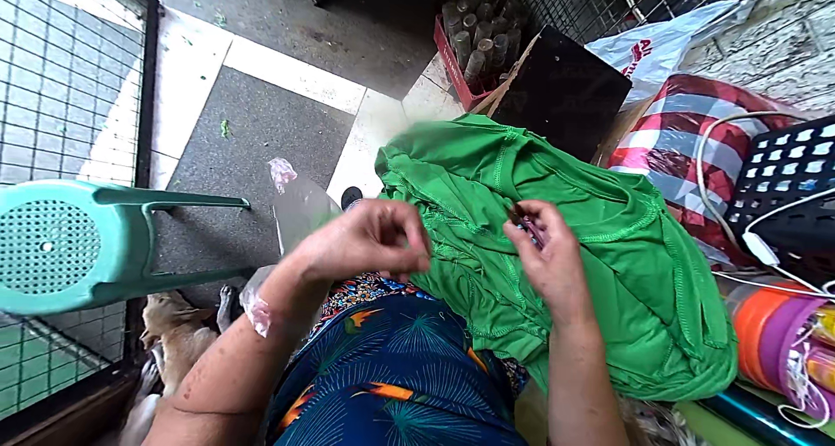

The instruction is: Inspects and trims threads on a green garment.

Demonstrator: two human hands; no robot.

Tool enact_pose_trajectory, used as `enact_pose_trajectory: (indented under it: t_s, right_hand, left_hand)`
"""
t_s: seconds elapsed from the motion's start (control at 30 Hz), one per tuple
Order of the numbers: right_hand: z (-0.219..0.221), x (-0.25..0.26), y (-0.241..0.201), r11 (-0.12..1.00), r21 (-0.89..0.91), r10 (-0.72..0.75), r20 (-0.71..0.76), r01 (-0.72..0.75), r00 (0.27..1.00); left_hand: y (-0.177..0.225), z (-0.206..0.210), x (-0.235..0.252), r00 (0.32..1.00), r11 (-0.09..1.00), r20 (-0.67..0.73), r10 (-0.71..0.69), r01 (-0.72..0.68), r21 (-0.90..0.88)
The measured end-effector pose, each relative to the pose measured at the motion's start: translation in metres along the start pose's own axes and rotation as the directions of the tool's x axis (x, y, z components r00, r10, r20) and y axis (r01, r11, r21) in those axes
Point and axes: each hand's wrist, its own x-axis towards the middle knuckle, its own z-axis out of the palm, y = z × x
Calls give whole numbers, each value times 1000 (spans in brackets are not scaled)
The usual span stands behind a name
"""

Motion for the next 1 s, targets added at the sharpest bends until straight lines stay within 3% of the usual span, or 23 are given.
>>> enact_pose_trajectory:
  t_s: [0.1, 0.17, 0.3, 0.37, 0.43, 0.5, 0.57, 0.67, 0.73, 0.8, 0.9, 1.0]
  right_hand:
    - [6, -4, -16, 902, 429, 49, 15, -50, 999]
    - [20, -2, -27, 845, 533, 5, 77, -45, 997]
    - [65, 9, -55, 875, 484, -142, 292, -18, 946]
    - [91, 15, -74, 923, 384, -143, 416, -31, 898]
    - [119, 18, -84, 961, 269, -182, 410, 72, 894]
    - [136, 21, -79, 970, 169, -221, 320, 174, 921]
    - [128, 25, -68, 977, 149, -187, 270, 151, 945]
    - [104, 26, -55, 980, 190, -93, 179, 59, 979]
    - [95, 22, -53, 973, 229, -64, 123, 35, 990]
    - [95, 15, -56, 964, 257, -96, 99, 67, 990]
    - [107, 5, -62, 941, 304, -180, 88, 145, 980]
    - [122, -2, -60, 934, 311, -229, 145, 175, 963]
  left_hand:
    - [7, 39, 1, 942, 999, 333, 31, -40, 19]
    - [8, 69, 7, 860, 993, 501, 102, -119, 1]
    - [11, 112, 14, 731, 989, 674, 109, -147, 0]
    - [18, 123, 16, 711, 992, 703, 27, -107, 71]
    - [19, 126, 17, 715, 992, 699, 30, -109, 69]
    - [17, 119, 12, 740, 984, 660, 130, -178, 6]
    - [21, 97, 1, 795, 962, 564, 224, -274, 5]
    - [18, 52, -24, 932, 881, 275, 235, -324, 346]
    - [4, 26, -36, 980, 734, 5, 197, -150, 663]
    - [-10, 9, -40, 963, 545, -235, 135, 126, 829]
    - [-41, -10, -40, 928, 403, -371, 39, 325, 856]
    - [-46, -14, -38, 852, 359, -443, -280, 520, 775]
